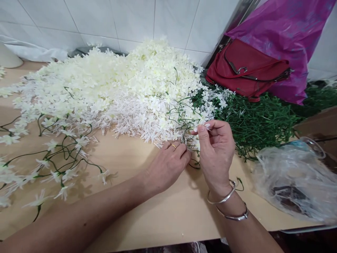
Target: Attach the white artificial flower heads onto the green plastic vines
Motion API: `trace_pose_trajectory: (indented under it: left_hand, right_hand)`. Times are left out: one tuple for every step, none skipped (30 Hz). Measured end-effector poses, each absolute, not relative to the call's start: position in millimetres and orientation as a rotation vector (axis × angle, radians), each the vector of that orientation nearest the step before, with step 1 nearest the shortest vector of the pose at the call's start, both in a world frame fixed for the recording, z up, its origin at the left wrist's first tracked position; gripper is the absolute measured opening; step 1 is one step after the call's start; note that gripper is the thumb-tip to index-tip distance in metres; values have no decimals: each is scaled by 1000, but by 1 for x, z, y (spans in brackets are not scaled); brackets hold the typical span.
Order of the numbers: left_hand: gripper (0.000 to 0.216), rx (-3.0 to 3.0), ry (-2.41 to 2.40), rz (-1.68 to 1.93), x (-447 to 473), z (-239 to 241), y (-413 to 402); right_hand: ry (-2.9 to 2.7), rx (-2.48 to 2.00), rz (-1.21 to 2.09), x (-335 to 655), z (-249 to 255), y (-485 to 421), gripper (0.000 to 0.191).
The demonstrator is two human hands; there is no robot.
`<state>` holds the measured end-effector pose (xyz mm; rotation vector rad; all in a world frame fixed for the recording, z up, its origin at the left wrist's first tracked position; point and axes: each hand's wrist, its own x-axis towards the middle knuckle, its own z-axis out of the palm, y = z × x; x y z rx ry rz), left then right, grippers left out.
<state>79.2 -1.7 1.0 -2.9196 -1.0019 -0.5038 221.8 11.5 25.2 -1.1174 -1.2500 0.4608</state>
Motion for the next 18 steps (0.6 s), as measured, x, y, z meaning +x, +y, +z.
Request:
trace_pose_trajectory:
  left_hand:
    - [18, -2927, -983, -505, 78, 0, -2]
    - [17, -2934, -976, -514, 75, -1, -2]
    - [17, -2941, -982, -528, 72, 0, -2]
    - [17, -2948, -1007, -551, 68, 0, -2]
    - [18, -2962, -1054, -592, 63, 2, -3]
    - [18, -2980, -1128, -655, 58, 4, -3]
    - [17, -3001, -1232, -750, 52, 6, -5]
    - [15, -3031, -1360, -867, 46, 9, -7]
    - [15, -3036, -1507, -1003, 39, 12, -9]
    - [20, -3021, -1668, -1134, 33, 15, -12]
    - [23, -2997, -1823, -1241, 26, 17, -15]
    - [24, -2962, -1978, -1339, 19, 18, -18]
    - [22, -2933, -2116, -1417, 13, 18, -22]
    - [21, -2907, -2221, -1495, 7, 17, -25]
    - [21, -2888, -2283, -1581, 2, 15, -29]
    - [21, -2871, -2335, -1659, -1, 13, -32]
    - [21, -2842, -2370, -1750, -4, 10, -35]
    - [21, -2803, -2405, -1842, -6, 8, -37]
  right_hand:
    - [-1250, -1120, 472, 222, 25, 12, 13]
    - [-1247, -1120, 483, 222, 25, 12, 13]
    - [-1242, -1118, 496, 221, 26, 12, 13]
    - [-1235, -1114, 506, 221, 26, 12, 13]
    - [-1227, -1108, 517, 221, 26, 12, 13]
    - [-1220, -1103, 528, 221, 26, 12, 12]
    - [-1215, -1097, 537, 221, 25, 12, 12]
    - [-1215, -1094, 544, 221, 25, 12, 12]
    - [-1218, -1093, 550, 221, 25, 11, 12]
    - [-1224, -1094, 558, 220, 25, 11, 11]
    - [-1231, -1098, 571, 220, 24, 10, 11]
    - [-1239, -1104, 593, 219, 24, 9, 11]
    - [-1251, -1110, 632, 218, 24, 8, 11]
    - [-1267, -1112, 688, 216, 24, 7, 10]
    - [-1290, -1108, 758, 215, 24, 6, 10]
    - [-1314, -1098, 838, 214, 23, 6, 10]
    - [-1339, -1084, 926, 213, 23, 5, 10]
    - [-1363, -1068, 1024, 211, 22, 5, 10]
